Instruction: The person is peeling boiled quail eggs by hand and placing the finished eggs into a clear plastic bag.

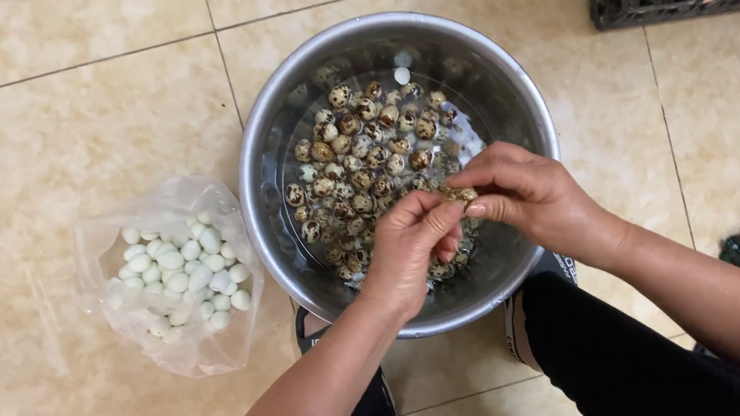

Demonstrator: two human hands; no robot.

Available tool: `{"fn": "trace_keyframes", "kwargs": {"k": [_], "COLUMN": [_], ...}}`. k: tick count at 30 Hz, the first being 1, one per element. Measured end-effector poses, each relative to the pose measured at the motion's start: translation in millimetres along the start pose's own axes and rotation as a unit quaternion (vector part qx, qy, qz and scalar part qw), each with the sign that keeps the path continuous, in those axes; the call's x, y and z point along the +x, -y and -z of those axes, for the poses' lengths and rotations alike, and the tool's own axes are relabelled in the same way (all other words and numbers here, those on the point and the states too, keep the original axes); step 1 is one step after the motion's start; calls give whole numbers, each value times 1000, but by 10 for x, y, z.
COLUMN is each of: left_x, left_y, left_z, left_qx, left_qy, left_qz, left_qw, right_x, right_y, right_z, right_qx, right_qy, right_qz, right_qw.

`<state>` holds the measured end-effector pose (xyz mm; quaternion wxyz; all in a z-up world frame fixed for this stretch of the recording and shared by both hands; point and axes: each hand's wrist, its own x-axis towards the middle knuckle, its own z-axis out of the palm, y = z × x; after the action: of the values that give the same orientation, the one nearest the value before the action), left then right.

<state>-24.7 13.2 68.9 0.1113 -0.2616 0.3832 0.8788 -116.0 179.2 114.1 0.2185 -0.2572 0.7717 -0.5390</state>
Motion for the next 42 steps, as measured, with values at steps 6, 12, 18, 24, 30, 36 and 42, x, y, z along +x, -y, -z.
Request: {"fn": "trace_keyframes", "kwargs": {"k": [6, 12, 18, 24, 30, 36, 42], "left_x": [3, 9, -8, 54, 31, 82, -3], "left_y": [17, 60, -87, 7, -143, 43, -137], "left_z": [-2, 60, 0, 104, 106, 151, 20], "left_qx": [-19, -21, -56, -85, -21, 102, 246], "left_qy": [-12, -21, -1, 33, 58, 33, -15], "left_qz": [9, 34, 46, 26, 2, -90, -150], "left_qw": [1000, 999, 997, 996, 998, 990, 958], "right_x": [38, 64, 65, 40, 123, 121, 148], "right_y": [-19, -40, -76, -83, 127, 238, 305], "right_z": [-86, -139, -104, -125, 9, 52, 20], "right_qx": [-40, -11, -18, -3, 93, -74, -160], "right_qy": [-28, -32, -25, -24, 4, -8, 14], "right_qz": [20, -1, 3, -14, -83, 2, 53], "right_qw": [999, 999, 1000, 1000, 992, 997, 986]}}
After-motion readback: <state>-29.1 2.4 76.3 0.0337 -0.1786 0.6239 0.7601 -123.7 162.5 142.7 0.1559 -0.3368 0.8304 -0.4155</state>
